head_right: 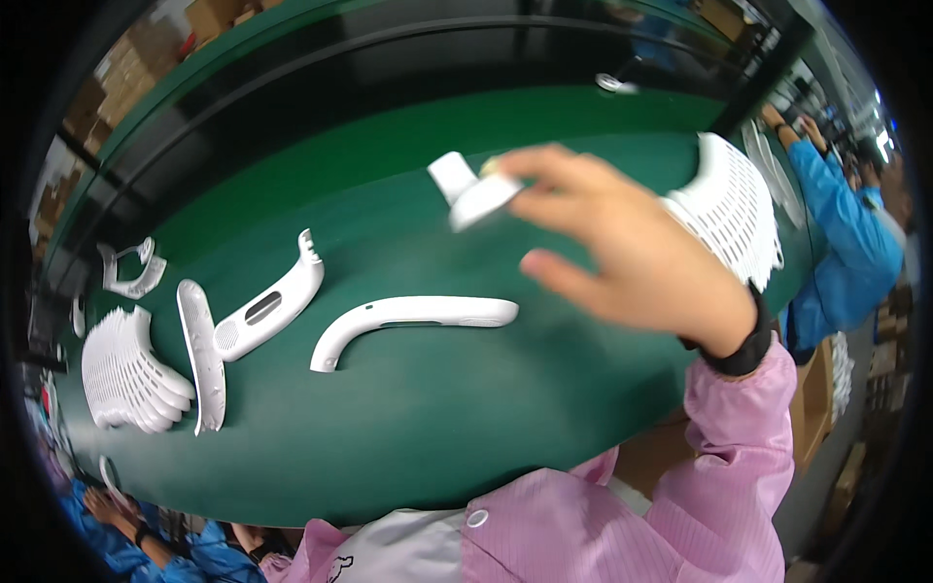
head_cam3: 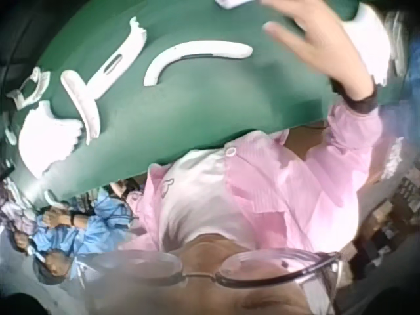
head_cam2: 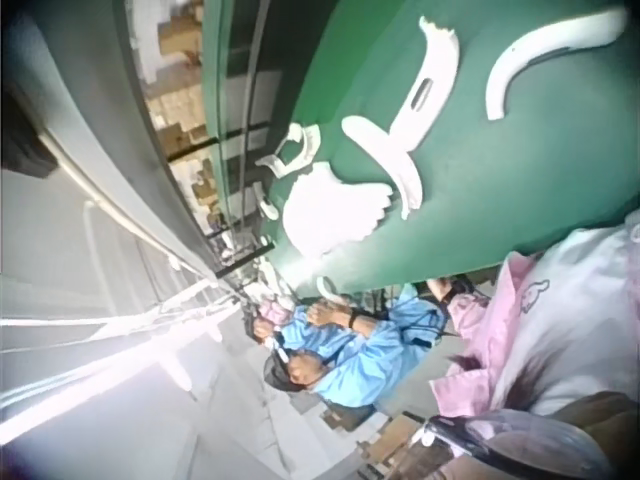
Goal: Assembling white plastic housing components on a production line, including snap-fitting parts and placing them into cardboard boxes.
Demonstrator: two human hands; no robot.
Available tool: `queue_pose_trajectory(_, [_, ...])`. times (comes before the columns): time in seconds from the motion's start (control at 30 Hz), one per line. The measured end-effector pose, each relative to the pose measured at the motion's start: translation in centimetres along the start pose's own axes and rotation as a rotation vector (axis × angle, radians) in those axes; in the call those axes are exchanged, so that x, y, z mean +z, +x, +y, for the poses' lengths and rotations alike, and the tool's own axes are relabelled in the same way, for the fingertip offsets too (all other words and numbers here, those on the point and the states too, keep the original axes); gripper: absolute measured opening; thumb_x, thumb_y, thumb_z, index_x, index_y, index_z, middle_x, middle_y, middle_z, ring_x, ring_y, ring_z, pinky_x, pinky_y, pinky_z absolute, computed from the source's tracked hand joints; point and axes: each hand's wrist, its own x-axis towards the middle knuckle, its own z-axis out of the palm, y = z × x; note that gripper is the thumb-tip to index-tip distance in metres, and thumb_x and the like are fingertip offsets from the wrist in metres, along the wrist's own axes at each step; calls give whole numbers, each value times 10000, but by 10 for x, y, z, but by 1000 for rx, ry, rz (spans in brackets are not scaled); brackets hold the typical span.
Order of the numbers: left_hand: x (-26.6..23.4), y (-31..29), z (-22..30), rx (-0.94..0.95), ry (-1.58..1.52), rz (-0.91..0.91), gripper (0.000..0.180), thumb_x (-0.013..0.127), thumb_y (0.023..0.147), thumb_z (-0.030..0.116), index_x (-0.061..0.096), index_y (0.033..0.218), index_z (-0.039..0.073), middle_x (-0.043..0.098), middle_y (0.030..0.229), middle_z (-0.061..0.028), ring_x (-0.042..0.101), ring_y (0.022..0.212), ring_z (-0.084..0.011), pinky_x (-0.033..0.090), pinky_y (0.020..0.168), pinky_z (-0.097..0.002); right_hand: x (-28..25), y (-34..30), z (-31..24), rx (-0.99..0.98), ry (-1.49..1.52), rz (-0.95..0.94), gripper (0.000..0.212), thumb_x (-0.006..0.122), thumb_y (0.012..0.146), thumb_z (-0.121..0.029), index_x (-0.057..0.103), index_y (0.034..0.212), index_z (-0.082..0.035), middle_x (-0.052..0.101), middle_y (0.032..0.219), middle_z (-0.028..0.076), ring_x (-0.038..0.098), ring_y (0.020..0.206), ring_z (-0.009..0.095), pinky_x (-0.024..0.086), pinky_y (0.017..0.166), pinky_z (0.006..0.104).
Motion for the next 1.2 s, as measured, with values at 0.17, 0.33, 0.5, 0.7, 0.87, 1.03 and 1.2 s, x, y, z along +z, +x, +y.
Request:
queue_pose_trajectory(0.17, [98, -38, 65, -107, 442, 217, 490, 560, 1008, 395, 559, 1326, 22, 621, 1252, -135, 605, 1119, -248, 522, 912, -365, 3, -57, -22, 128, 73, -188, 266, 708, 802, -104, 720, 1053, -19, 550, 1426, 103, 621, 1064, 299, 533, 902, 398])
queue_pose_trajectory(0.33, [130, -85, 149, 36, 1121, 310, 431, 536, 1025, 357, 584, 1279, 12, 637, 1171, -146, 618, 1046, -248, 530, 884, -359, -23, -138, -7, 342, 162, 8, 236, 701, 824, -50, 730, 1057, -28, 645, 1305, 117, 669, 1030, 336, 547, 880, 387])
queue_pose_trajectory(0.5, [214, -168, 259, 577, 1480, 440, 383, 513, 1043, 320, 609, 1233, 1, 654, 1090, -157, 632, 973, -247, 538, 856, -352, -68, -256, 16, 581, 148, 358, 201, 635, 882, -14, 700, 1067, 30, 712, 1046, 134, 682, 957, 228, 527, 826, 316])
queue_pose_trajectory(0.7, [412, -279, 315, 1167, 1048, -36, 268, 503, 1039, 197, 644, 1139, -8, 654, 986, -161, 633, 880, -250, 536, 799, -344, -62, -471, 79, 1660, 288, 355, 211, 540, 928, -117, 722, 964, -16, 714, 878, 61, 653, 703, 153, 524, 616, 308])
queue_pose_trajectory(0.87, [590, -398, 247, 1378, 1179, -1372, 305, 687, 853, 50, 645, 1153, 13, 610, 1244, -183, 574, 1134, -341, 434, 994, -428, 75, -580, 184, 1767, 258, -417, 400, 656, 840, -309, 745, 1026, 34, 744, 909, 154, 701, 780, 297, 562, 682, 396])
queue_pose_trajectory(1.03, [672, -462, 174, 1499, 1426, -2007, 566, 589, 924, 313, 501, 1408, 34, 399, 1517, -254, 416, 1381, -434, 358, 1127, -542, 246, -592, 274, 1907, 94, -534, 482, 779, 743, -346, 739, 1135, -69, 701, 1175, 147, 689, 1086, 310, 565, 887, 458])
queue_pose_trajectory(1.2, [700, -468, 151, 1703, 1605, -1899, 777, 619, 874, 500, 458, 1439, -10, 347, 1536, -290, 342, 1431, -473, 275, 1146, -623, 328, -506, 259, 1990, 240, -507, 904, 819, 759, -472, 423, 1491, -119, 296, 1595, 127, 517, 1327, 385, 511, 988, 569])
